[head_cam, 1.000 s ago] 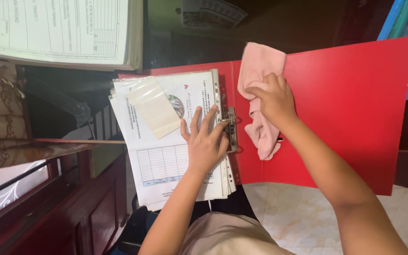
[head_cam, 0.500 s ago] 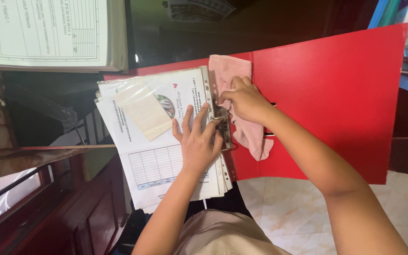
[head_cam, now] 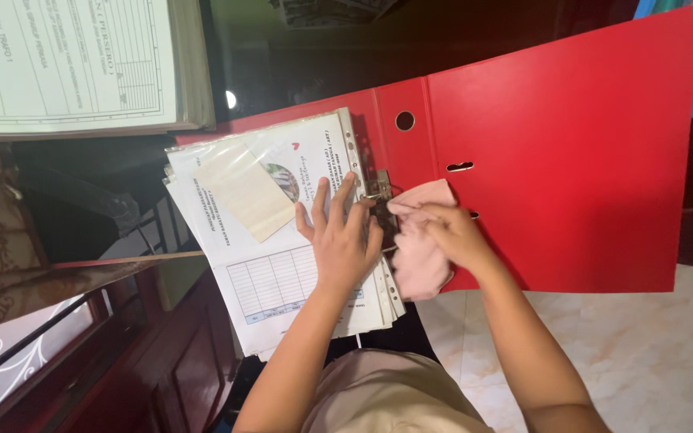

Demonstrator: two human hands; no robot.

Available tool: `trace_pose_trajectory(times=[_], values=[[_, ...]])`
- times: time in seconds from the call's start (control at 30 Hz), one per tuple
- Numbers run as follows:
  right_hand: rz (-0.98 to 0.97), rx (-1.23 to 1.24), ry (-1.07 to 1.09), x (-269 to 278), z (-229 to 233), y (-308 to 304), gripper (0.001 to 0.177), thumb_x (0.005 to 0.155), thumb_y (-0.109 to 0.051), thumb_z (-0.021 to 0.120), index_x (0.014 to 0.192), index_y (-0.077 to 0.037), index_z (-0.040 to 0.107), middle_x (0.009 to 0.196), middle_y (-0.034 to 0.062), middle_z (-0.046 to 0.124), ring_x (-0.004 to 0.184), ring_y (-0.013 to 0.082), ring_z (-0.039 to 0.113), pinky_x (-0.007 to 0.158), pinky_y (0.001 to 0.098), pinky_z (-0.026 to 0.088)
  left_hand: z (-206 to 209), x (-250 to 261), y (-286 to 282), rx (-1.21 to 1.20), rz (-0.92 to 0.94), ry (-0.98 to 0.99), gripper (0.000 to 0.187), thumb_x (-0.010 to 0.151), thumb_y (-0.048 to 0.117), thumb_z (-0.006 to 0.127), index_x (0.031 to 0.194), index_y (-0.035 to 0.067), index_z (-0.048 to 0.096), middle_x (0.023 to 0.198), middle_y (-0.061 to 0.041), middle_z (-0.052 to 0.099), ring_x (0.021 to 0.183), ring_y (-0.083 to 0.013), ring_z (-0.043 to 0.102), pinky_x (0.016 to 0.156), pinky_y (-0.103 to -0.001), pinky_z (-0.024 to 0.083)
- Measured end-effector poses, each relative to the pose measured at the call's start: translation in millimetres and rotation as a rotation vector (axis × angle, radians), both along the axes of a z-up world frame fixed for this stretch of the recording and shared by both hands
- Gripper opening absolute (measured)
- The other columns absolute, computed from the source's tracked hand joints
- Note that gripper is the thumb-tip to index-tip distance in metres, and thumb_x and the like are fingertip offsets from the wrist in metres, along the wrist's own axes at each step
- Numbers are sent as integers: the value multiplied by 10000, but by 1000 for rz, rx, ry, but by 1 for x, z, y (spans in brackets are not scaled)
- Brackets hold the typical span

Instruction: The person organizes papers in a red binder and then wipes the interior and exterior surfaces of the binder with a pink cloth.

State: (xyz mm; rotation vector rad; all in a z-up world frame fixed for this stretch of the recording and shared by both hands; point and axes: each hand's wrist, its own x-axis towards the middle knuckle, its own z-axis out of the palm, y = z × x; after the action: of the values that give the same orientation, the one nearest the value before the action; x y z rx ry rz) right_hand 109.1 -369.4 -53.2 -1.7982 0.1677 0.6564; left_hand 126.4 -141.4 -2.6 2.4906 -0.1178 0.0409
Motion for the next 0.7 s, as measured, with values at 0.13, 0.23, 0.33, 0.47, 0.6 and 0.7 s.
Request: trace_pose_trajectory(times=[0.13,0.23,0.33,0.47,0.6,0.7], values=[[292,-321,-504,25,17,36,496,888,-74,615,1382,-111,623,1076,180,706,936,349,689,776,439,550,0,-3,-2,2,-5,8,202,864,223,674,1057,179,713,1530,-52,524,1510,-371,327,1209,-638,50],[445,-659,-371,42,30,59,529,911,-142,615,1440,-149,617,944,144,705,850,348,674,696,485,522,-1,-1,0,13,-12,16,189,863,226,678,1046,193,713,1537,-58,517,1512,-376,319,1206,-646,51],[584,-694,-338,50,20,54,441,941,-165,599,1375,-216,655,977,135,686,899,336,668,736,470,541,-2,-3,-1,31,-21,12,184,875,229,682,1053,201,716,1547,-54,513,1517,-373,315,1207,-652,57],[577,-379,-322,45,18,13,412,868,-68,638,1211,-252,773,991,114,679,890,316,680,769,421,564,-4,-4,-1,44,-16,-2,150,877,235,690,1023,211,715,1543,-48,516,1512,-370,318,1202,-657,65],[157,-205,-397,39,32,15,433,857,-17,668,1270,-144,700,1140,104,695,943,278,702,778,343,580,-7,-3,0,31,-19,-6,185,870,245,689,1048,197,711,1542,-49,514,1512,-369,317,1200,-663,69],[88,-285,-463,38,23,42,447,820,-112,812,1240,-53,668,1052,141,664,945,327,668,803,388,544,-9,-6,-1,31,-24,7,179,875,252,694,1044,191,701,1549,-54,509,1519,-369,312,1204,-671,70]])
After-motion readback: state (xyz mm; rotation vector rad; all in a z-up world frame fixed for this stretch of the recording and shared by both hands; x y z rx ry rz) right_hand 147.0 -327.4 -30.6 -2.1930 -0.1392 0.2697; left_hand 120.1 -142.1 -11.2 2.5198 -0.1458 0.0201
